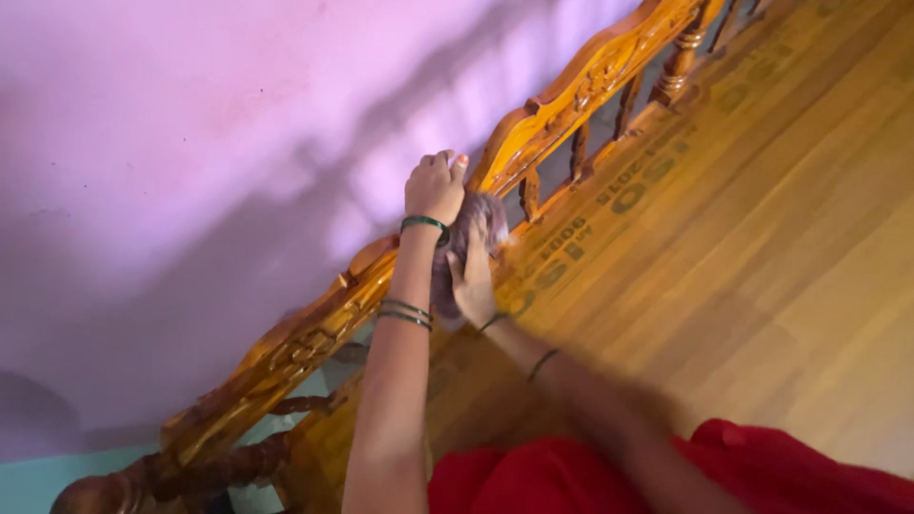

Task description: The person wipes the wooden bed frame with a cloth, moving along the headboard and side rails. The person uses a cloth to clean the carved wooden surfaces of the bed frame.

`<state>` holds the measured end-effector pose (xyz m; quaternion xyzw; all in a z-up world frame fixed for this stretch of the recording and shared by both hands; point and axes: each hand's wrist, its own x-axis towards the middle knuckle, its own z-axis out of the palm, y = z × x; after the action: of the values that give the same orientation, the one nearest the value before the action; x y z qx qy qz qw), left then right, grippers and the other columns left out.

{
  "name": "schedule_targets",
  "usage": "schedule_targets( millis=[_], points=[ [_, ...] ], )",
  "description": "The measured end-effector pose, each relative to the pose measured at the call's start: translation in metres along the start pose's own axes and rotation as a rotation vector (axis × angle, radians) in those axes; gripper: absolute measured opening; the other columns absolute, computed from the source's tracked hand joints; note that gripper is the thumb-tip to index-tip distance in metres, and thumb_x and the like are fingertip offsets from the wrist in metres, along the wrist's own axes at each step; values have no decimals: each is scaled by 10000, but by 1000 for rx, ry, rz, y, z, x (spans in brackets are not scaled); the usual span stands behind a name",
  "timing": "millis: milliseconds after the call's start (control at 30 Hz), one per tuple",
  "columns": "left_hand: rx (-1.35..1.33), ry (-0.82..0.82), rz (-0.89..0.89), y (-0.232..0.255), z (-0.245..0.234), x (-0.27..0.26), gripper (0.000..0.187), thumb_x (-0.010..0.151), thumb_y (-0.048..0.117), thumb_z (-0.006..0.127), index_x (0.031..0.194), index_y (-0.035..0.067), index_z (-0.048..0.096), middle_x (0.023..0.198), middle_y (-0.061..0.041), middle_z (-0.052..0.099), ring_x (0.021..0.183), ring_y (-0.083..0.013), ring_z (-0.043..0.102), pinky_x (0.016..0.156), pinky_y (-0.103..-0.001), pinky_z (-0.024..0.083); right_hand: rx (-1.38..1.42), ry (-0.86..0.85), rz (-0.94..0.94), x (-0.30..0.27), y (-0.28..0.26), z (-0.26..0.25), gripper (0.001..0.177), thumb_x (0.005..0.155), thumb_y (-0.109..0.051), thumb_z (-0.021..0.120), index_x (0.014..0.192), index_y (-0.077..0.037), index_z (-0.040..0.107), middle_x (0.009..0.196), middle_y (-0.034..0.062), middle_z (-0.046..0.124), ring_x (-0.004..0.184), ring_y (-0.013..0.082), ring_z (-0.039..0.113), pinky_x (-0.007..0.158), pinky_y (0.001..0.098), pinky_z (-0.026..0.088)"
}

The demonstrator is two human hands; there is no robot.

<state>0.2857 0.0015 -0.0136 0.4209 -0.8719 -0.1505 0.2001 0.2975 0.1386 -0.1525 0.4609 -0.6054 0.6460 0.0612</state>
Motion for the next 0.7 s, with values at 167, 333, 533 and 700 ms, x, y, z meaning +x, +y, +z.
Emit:
schedule_targets(
  millis=[167, 333, 533, 700],
  points=[
    [178, 44, -37, 23, -15, -7, 480, 1032, 445, 391, 1218, 110, 679, 1102, -162, 716, 1021, -377, 656, 951, -606, 423, 281, -58, 807, -80, 115, 21, 175, 1064, -154, 581, 1187, -33, 608, 970, 130, 619, 857, 264, 582, 734, 375, 457],
    [149, 77, 39, 26, -19, -15, 449, 1070, 368, 371, 1038, 91, 723, 922, -135, 742, 861, -362, 681, 874, -547, 484, 723, 351, 770, -33, 196, -38, 251, 1001, -66, 519, 1209, 15, 635, 906, 104, 656, 698, 185, 593, 583, 298, 496],
    [129, 4, -5, 29, -19, -12, 473, 1084, 316, 368, 934, 105, 764, 769, -139, 731, 651, -316, 696, 1035, -535, 445, -141, 147, 159, 41, 241, 8, 556, 952, -18, 665, 1423, 168, 437, 1365, 378, 524, 1251, 502, 514, 1052, 538, 418],
    [113, 157, 98, 30, -23, -15, 424, 1047, 271, 430, 893, 120, 795, 847, -145, 748, 704, -346, 691, 1031, -523, 466, -374, -73, 282, 14, 250, 8, 401, 826, 21, 557, 1216, 96, 499, 1291, 371, 501, 1151, 536, 525, 1048, 537, 486]
  ],
)
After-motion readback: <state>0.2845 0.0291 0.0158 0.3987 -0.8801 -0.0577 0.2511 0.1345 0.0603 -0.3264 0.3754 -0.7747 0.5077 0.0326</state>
